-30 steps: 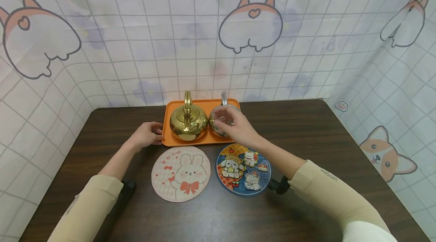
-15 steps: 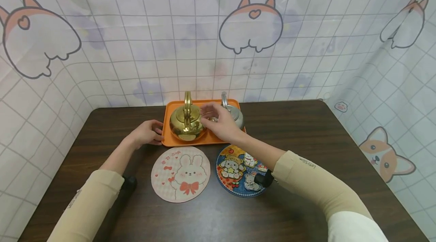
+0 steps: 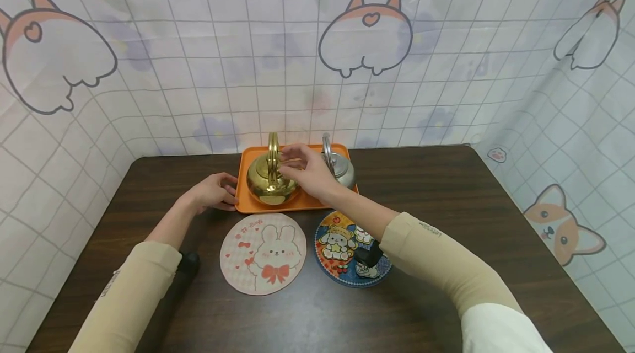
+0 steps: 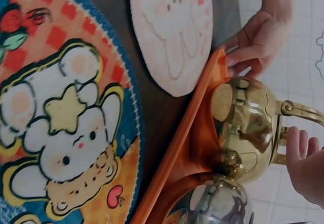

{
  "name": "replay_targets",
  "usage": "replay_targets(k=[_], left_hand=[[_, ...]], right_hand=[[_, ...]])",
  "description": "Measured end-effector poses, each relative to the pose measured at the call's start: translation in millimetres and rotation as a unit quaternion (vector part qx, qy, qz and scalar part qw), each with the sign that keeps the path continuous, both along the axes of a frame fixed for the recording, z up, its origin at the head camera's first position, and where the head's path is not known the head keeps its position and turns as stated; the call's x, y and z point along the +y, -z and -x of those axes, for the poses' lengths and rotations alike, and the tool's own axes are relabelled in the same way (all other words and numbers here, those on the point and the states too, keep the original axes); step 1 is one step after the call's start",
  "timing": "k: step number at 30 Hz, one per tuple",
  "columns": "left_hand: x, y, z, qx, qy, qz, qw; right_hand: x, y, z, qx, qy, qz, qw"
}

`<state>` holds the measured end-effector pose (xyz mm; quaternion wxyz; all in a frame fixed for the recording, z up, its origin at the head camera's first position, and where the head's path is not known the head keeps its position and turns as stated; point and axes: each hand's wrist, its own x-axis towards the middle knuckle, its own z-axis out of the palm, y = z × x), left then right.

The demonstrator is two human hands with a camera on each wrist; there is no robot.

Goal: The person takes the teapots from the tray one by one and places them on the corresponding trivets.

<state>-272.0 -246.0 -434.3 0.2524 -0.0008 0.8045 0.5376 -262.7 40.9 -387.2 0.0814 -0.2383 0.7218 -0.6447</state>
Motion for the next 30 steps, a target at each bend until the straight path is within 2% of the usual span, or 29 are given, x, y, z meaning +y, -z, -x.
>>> replay_targets(k=[6, 9, 20, 30], left_hand=[[-4, 3.1, 2.1, -0.012, 0.009, -0.022, 0.9997], [-6, 3.4, 2.7, -0.019, 0.009, -0.029, 0.9994], [-9, 3.3, 8.7, -0.047, -0.011, -0.034, 0.9982], [-5, 1.8, 10.1, -0.047, -0.019, -0.029, 0.9983]], right_hand=[[-8, -0.3, 2.7, -0.056, 0.002, 0.041, 0.998], [-11, 0.3, 3.3, -0.071, 0.001, 0.044, 0.996], [-22, -3.1, 3.8, -0.079, 0.005, 0.020, 0.997], [-24, -3.3, 3.9, -0.090, 0.009, 0.026, 0.996]])
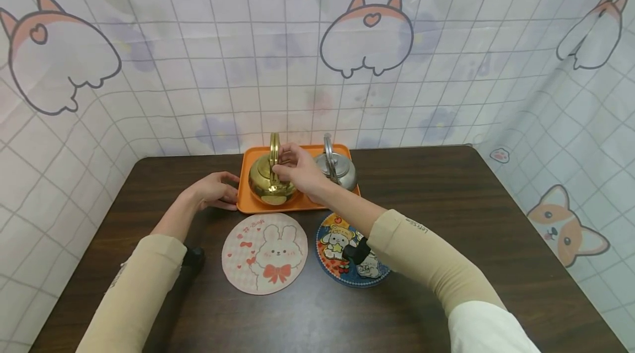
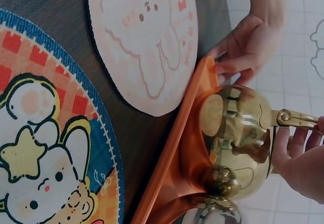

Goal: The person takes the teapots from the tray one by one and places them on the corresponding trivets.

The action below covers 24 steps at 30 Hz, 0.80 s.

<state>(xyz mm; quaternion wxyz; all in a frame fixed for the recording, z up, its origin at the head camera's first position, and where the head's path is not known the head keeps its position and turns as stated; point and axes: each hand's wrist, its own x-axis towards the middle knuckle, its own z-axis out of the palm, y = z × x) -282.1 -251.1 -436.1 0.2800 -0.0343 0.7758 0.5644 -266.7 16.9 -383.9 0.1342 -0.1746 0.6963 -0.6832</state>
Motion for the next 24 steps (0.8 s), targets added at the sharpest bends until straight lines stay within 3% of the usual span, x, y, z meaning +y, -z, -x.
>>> replay_targets(k=[24], left_hand=[[-0.8, 3.7, 0.4, 0.000, -0.016, 0.004, 0.9999]], right_hand=[[0.6, -1.5, -3.5, 0.002, -0.005, 0.001, 1.000]])
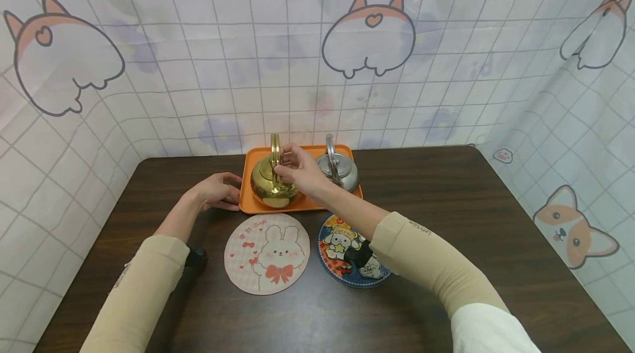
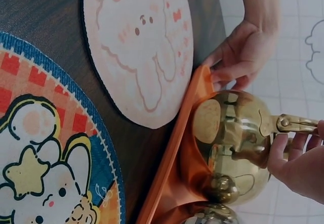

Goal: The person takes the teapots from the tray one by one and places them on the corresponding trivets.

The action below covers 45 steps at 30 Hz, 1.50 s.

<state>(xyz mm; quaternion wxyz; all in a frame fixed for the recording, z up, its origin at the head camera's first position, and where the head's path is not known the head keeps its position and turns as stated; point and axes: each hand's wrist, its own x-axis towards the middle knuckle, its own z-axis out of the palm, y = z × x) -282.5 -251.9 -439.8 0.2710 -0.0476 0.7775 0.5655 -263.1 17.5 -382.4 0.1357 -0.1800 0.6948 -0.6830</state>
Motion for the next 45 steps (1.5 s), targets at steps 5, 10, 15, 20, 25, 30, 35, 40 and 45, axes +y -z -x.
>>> replay_targets(k=[5, 10, 15, 20, 25, 30, 35, 40, 45], left_hand=[[0, 0.3, 0.4, 0.002, 0.000, -0.002, 1.0000], [1, -0.7, 0.3, 0.000, -0.004, -0.002, 1.0000], [0, -0.6, 0.2, 0.001, -0.002, -0.002, 1.0000], [1, -1.3, -1.1, 0.002, 0.002, -0.003, 1.0000], [2, -2.9, -2.0, 0.001, 0.002, -0.006, 1.0000], [2, -2.7, -2.0, 0.005, 0.003, -0.006, 1.0000], [1, -0.9, -1.3, 0.012, 0.012, -0.007, 0.9998], [0, 0.5, -0.8, 0.014, 0.014, -0.010, 0.9998], [1, 1.0, -0.6, 0.014, 0.012, -0.007, 0.9998]], right_hand=[[1, -2.5, -3.1, -0.001, 0.003, 0.009, 1.000], [2, -7.3, -7.3, -0.009, 0.013, 0.027, 1.000], [5, -11.3, -12.0, -0.016, 0.015, 0.037, 0.999], [9, -13.5, -18.0, -0.025, 0.008, 0.043, 0.999], [14, -17.8, -25.6, -0.017, -0.002, 0.044, 0.999], [17, -20.3, -31.6, -0.015, -0.005, 0.048, 0.999], [17, -20.9, -37.0, -0.026, -0.004, 0.048, 0.998], [18, -19.8, -42.7, -0.034, -0.012, 0.045, 0.998], [19, -17.5, -47.6, -0.030, -0.020, 0.047, 0.998]])
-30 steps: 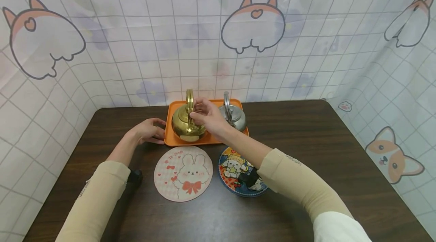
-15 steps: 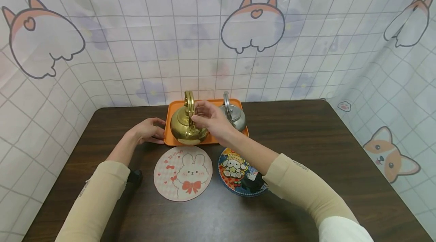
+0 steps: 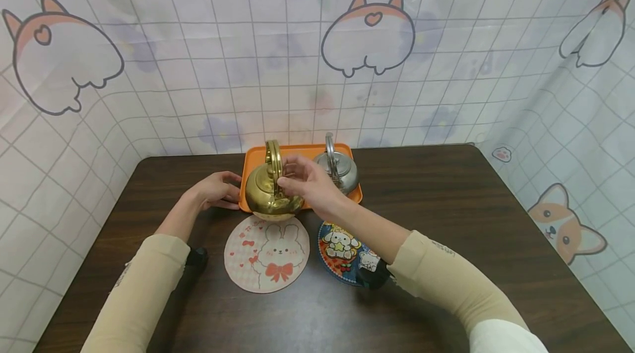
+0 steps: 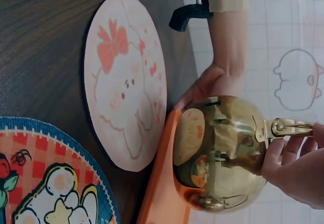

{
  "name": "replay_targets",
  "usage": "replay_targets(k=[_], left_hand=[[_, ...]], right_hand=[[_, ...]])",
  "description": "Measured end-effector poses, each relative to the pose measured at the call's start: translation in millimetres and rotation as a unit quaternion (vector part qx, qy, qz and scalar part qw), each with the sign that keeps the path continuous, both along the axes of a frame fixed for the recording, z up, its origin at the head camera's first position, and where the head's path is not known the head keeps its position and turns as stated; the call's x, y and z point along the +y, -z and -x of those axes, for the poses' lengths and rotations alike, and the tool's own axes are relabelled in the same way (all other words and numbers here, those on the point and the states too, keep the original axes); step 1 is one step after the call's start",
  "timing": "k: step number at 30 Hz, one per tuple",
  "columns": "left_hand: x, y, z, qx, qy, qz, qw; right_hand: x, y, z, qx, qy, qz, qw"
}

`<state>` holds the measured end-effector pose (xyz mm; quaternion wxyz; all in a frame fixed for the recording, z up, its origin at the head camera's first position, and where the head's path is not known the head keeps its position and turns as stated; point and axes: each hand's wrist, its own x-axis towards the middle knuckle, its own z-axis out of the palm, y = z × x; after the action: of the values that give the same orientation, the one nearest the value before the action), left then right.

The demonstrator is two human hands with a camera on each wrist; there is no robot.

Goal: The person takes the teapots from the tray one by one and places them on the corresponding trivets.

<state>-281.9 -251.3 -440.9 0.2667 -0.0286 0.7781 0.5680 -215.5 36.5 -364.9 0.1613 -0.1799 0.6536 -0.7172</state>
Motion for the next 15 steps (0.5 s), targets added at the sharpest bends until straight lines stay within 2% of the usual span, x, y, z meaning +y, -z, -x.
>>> replay_targets(k=[15], left_hand=[[0, 0.5, 0.5, -0.001, -0.003, 0.005, 1.0000]], right_hand=[[2, 3.2, -14.6, -0.007, -0.025, 0.007, 1.000]])
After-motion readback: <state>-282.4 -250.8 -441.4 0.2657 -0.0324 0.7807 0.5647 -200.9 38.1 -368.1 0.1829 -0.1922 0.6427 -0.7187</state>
